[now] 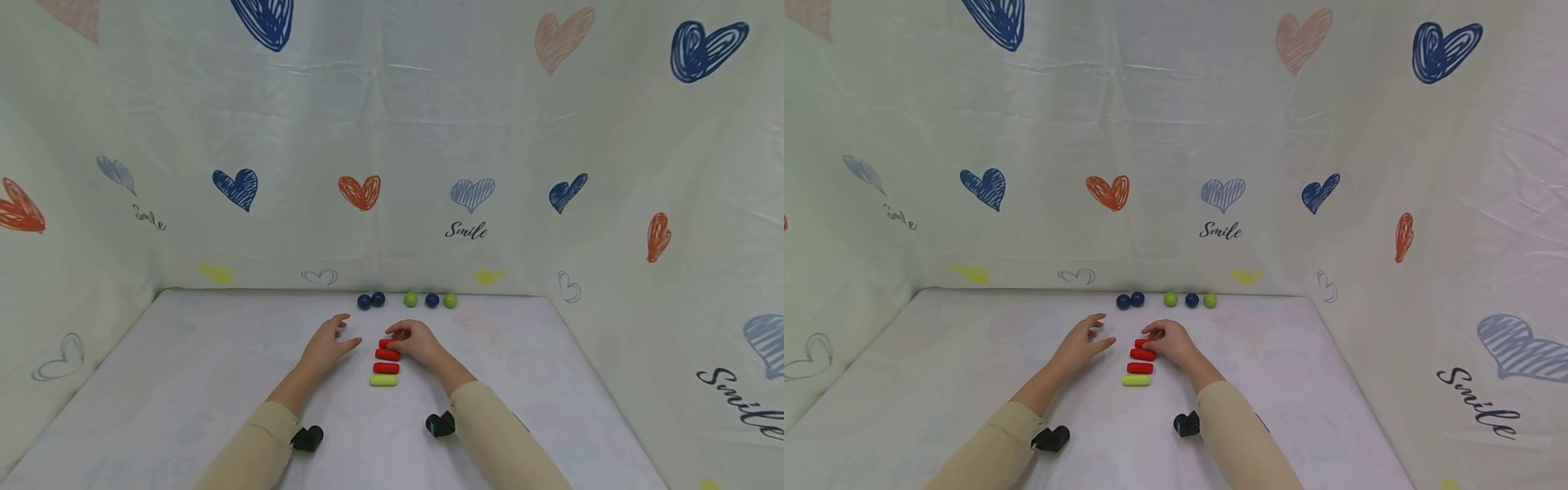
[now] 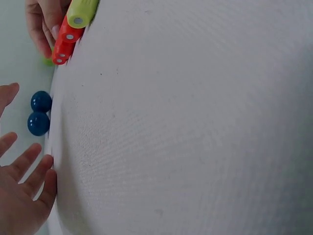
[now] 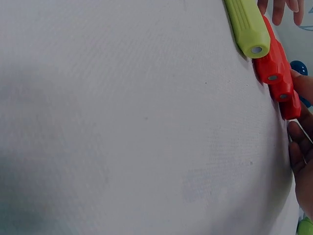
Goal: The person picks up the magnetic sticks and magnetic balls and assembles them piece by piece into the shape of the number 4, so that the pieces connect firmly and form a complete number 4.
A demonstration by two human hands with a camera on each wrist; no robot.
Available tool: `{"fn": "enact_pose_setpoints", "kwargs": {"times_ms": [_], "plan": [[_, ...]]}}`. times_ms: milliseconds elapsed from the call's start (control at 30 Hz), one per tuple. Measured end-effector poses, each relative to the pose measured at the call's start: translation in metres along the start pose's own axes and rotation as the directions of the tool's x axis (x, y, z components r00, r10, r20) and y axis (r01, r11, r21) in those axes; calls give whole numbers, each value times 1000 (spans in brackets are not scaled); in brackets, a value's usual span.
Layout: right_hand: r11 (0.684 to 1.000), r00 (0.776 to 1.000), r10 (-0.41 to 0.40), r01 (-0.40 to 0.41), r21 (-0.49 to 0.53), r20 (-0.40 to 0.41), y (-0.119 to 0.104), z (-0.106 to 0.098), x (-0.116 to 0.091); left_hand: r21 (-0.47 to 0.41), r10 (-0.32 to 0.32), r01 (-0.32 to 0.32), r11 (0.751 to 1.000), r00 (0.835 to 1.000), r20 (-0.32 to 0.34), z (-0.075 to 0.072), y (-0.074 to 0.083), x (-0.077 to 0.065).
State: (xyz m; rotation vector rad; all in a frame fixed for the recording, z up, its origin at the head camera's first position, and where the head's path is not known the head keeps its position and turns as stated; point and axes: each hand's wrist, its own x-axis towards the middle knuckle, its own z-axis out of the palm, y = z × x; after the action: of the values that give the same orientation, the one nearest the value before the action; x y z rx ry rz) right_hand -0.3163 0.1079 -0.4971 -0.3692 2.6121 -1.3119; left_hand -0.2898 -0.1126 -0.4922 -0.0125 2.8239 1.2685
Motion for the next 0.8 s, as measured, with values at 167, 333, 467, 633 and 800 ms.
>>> {"fn": "enact_pose_setpoints", "kwargs": {"times_ms": [167,333,467,633,800], "plan": [[1000,1000,4,-4,-14,9,1,0,1,10,2,-2,1000,1000,0,0,1,0],[999,1000,7,-6,-32,17,2,1,2,16,-1,1,1000,1000,2,0,2,1],[998,1000,11,-10,-61,22,2,1,4,22,1,-1,1000,1000,4,0,3,0],[997,1000,14,-12,-71,27,2,1,5,26,3,-3,1000,1000,12,-1,4,0],[999,999,25,-24,-42,33,0,0,5,23,3,-3,1000,1000,16,-3,5,2]]}}
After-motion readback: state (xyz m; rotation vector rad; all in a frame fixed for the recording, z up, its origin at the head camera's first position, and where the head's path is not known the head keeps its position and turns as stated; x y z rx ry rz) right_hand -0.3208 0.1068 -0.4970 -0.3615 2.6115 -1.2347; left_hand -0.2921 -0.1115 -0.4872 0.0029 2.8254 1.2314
